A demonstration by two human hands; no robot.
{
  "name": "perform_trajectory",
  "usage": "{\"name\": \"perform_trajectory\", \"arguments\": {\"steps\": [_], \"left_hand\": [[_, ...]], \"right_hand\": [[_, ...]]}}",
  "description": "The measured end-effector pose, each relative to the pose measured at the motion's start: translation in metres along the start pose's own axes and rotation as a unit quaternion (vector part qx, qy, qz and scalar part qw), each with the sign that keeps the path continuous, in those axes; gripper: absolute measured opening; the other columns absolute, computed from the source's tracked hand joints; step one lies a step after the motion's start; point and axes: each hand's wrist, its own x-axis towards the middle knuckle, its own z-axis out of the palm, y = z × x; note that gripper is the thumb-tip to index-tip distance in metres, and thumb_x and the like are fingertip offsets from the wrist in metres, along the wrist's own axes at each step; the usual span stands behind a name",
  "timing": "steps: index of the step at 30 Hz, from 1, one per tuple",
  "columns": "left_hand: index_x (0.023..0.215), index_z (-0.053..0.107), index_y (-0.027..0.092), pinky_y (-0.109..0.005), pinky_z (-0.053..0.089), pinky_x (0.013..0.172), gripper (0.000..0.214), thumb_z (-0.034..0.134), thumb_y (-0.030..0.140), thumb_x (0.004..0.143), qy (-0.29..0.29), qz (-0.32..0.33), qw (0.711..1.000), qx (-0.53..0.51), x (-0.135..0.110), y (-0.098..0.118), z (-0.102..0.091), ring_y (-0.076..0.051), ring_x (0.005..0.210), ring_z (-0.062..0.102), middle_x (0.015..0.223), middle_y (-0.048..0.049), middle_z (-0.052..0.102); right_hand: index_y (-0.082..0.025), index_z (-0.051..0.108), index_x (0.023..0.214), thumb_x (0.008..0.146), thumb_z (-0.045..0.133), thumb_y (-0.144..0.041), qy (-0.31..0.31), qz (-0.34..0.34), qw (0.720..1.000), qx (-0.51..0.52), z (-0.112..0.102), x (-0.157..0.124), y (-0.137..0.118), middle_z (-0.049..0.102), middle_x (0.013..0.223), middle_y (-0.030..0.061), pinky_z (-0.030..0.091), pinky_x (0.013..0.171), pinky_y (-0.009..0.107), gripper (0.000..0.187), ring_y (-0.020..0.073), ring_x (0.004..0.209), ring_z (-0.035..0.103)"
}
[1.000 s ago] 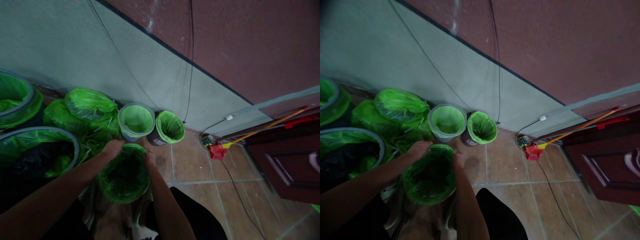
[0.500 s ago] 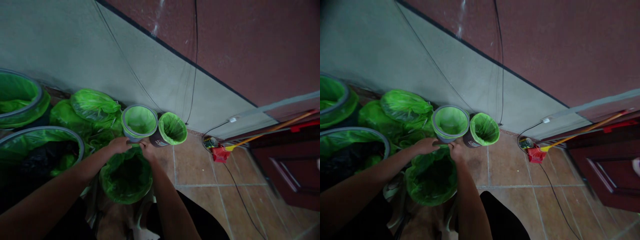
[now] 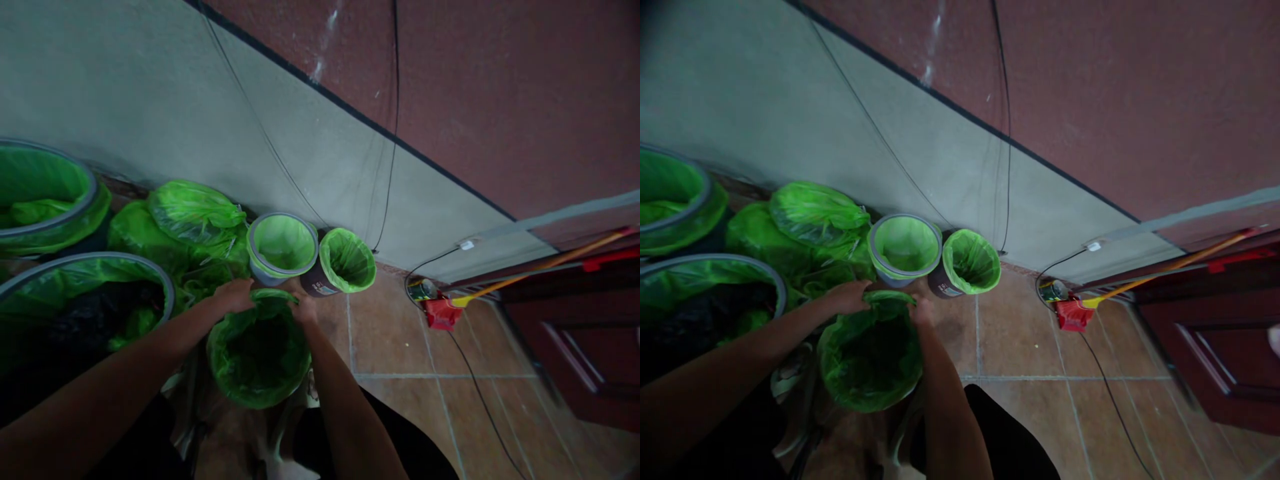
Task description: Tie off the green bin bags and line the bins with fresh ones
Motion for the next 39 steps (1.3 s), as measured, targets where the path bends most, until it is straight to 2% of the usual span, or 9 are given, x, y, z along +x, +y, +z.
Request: {"name": "perform_trajectory", "arguments": {"steps": [5, 10, 12, 14, 17, 20, 23, 33, 39], "left_hand": [[0.151, 0.051, 0.007, -0.033, 0.049, 0.109, 0.083, 0.075, 0.040, 0.079, -0.003, 0.001, 0.999, -0.053, -0.005, -0.008, -0.002, -0.033, 0.136, 0.061, 0.151, -0.0226, 0.059], [0.143, 0.059, 0.011, -0.028, 0.050, 0.104, 0.064, 0.064, 0.044, 0.090, 0.016, 0.004, 0.997, -0.072, -0.003, 0.006, 0.008, -0.026, 0.126, 0.068, 0.139, -0.0166, 0.069], [0.139, 0.064, 0.014, -0.029, 0.051, 0.103, 0.055, 0.057, 0.045, 0.094, 0.035, -0.003, 0.996, -0.077, -0.001, 0.014, 0.010, -0.025, 0.123, 0.069, 0.134, -0.0143, 0.073], [0.134, 0.068, 0.016, -0.030, 0.052, 0.102, 0.050, 0.053, 0.044, 0.097, 0.057, -0.011, 0.994, -0.088, 0.000, 0.020, 0.011, -0.024, 0.122, 0.070, 0.132, -0.0125, 0.074], [0.124, 0.076, 0.019, -0.028, 0.052, 0.099, 0.043, 0.049, 0.041, 0.099, 0.083, -0.017, 0.989, -0.119, 0.002, 0.022, 0.008, -0.023, 0.117, 0.072, 0.126, -0.0092, 0.078], [0.115, 0.080, 0.021, -0.025, 0.053, 0.091, 0.040, 0.047, 0.035, 0.099, 0.087, -0.030, 0.985, -0.144, 0.004, 0.021, 0.005, -0.021, 0.107, 0.074, 0.117, -0.0066, 0.081], [0.111, 0.081, 0.019, -0.024, 0.053, 0.087, 0.039, 0.046, 0.031, 0.099, 0.087, -0.053, 0.985, -0.139, 0.005, 0.020, 0.003, -0.020, 0.102, 0.075, 0.110, -0.0074, 0.082], [0.105, 0.080, 0.009, -0.028, 0.055, 0.081, 0.038, 0.048, 0.027, 0.096, 0.051, -0.103, 0.981, -0.154, 0.009, 0.010, 0.010, -0.026, 0.102, 0.076, 0.108, -0.0163, 0.081], [0.136, 0.065, 0.012, -0.030, 0.052, 0.101, 0.047, 0.040, 0.032, 0.102, 0.123, -0.078, 0.981, -0.129, 0.013, 0.012, 0.009, -0.024, 0.123, 0.069, 0.135, -0.0142, 0.072]], "right_hand": [[-0.019, 0.079, 0.109, 0.090, 0.064, -0.023, 0.087, 0.108, 0.987, 0.079, -0.006, -0.034, 0.037, 0.081, 0.107, 0.0095, 0.055, 0.086, 0.029, 0.025, 0.0238, 0.099, 0.075], [-0.016, 0.076, 0.114, 0.085, 0.069, -0.023, 0.086, 0.171, 0.977, 0.090, -0.001, -0.064, 0.051, 0.080, 0.099, 0.0116, 0.056, 0.078, 0.030, 0.031, 0.0263, 0.090, 0.076], [-0.015, 0.071, 0.126, 0.081, 0.075, -0.025, 0.093, 0.183, 0.976, 0.069, -0.001, -0.066, 0.047, 0.078, 0.110, 0.0148, 0.057, 0.082, 0.033, 0.046, 0.0292, 0.097, 0.075], [-0.014, 0.066, 0.135, 0.085, 0.072, -0.025, 0.136, 0.147, 0.978, 0.059, -0.004, -0.061, 0.038, 0.072, 0.128, 0.0179, 0.054, 0.095, 0.036, 0.052, 0.0299, 0.114, 0.071], [-0.015, 0.071, 0.128, 0.097, 0.053, -0.019, 0.165, 0.005, 0.984, 0.069, -0.014, -0.040, 0.018, 0.070, 0.135, 0.0149, 0.045, 0.111, 0.035, 0.037, 0.0238, 0.128, 0.062], [-0.018, 0.077, 0.114, 0.097, 0.052, -0.014, 0.118, -0.097, 0.986, 0.066, -0.020, -0.013, -0.004, 0.074, 0.125, 0.0107, 0.042, 0.112, 0.034, 0.031, 0.0210, 0.123, 0.063], [-0.019, 0.079, 0.110, 0.094, 0.057, -0.011, 0.061, -0.138, 0.988, 0.045, -0.015, 0.009, -0.019, 0.076, 0.122, 0.0095, 0.042, 0.113, 0.034, 0.029, 0.0211, 0.121, 0.063], [-0.021, 0.074, 0.123, 0.095, 0.057, -0.010, 0.032, -0.063, 0.996, 0.050, 0.011, 0.019, -0.017, 0.076, 0.126, 0.0082, 0.047, 0.109, 0.031, 0.035, 0.0201, 0.121, 0.066], [-0.014, 0.068, 0.133, 0.091, 0.066, -0.018, 0.104, -0.066, 0.988, 0.088, -0.001, 0.007, -0.017, 0.072, 0.133, 0.0142, 0.043, 0.115, 0.037, 0.042, 0.0250, 0.129, 0.062]]}}
